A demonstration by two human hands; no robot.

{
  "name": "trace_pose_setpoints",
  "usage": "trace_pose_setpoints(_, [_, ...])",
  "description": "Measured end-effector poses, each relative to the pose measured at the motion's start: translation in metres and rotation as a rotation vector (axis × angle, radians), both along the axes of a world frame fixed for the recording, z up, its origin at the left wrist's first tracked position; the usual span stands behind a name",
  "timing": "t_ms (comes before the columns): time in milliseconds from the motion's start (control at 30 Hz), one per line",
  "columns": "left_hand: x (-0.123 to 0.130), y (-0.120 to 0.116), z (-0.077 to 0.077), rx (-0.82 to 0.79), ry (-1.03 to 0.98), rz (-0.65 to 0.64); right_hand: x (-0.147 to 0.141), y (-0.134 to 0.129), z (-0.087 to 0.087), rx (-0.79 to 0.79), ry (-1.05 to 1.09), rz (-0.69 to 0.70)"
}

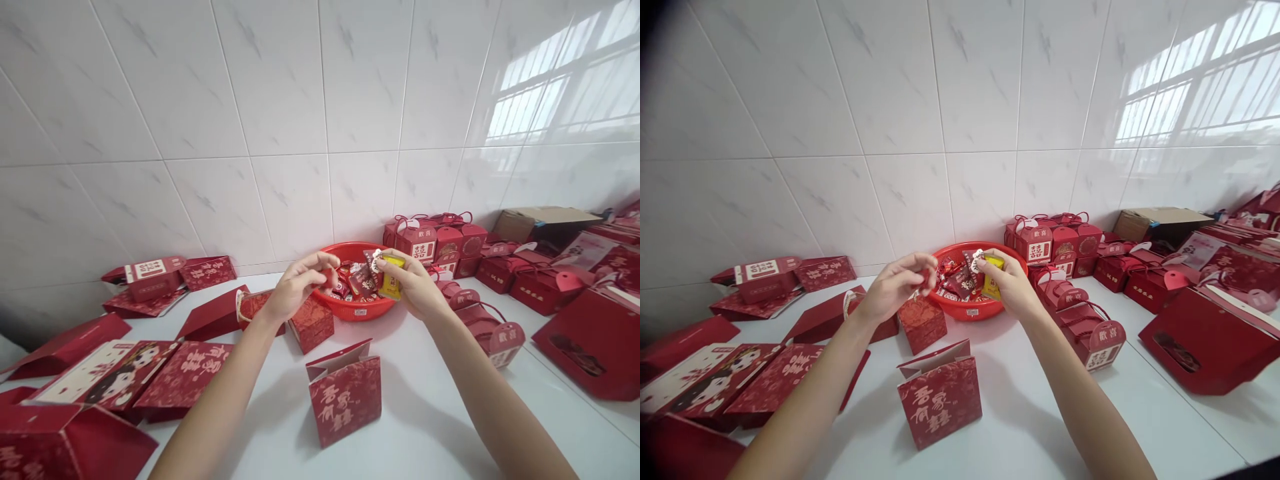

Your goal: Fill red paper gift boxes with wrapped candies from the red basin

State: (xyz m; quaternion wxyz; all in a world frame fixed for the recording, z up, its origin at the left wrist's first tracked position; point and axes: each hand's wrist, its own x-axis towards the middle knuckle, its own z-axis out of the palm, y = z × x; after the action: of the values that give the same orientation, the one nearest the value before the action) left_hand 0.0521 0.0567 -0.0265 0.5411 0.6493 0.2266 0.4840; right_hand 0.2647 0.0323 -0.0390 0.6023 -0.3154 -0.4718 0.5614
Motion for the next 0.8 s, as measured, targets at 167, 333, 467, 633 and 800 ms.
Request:
trace_pose_setpoints(167, [-0.028,-0.051,0.012,0.203,0.635,0.007,0.006,-0.016,0.012,0.089,-0.024,0.008])
trace_pose_setpoints(333, [-0.03,-0.077,0.004,0.398,1.067,0.041,0.004,-0.032,0.017,0.172,-0.112,0.045])
trace_pose_setpoints(467, [-0.027,-0.061,-0.009,0.395,1.013,-0.001,0.002,-0.041,0.017,0.293,-0.278,0.097])
trace_pose_setpoints(633, [-0.021,-0.035,-0.016,0.363,0.839,0.066,-0.002,-0.039,0.012,0.524,-0.581,0.069])
trace_pose_setpoints(800, [-0.015,-0.024,-0.027,0.364,0.786,0.114,-0.005,-0.032,0.004,0.629,-0.774,-0.048])
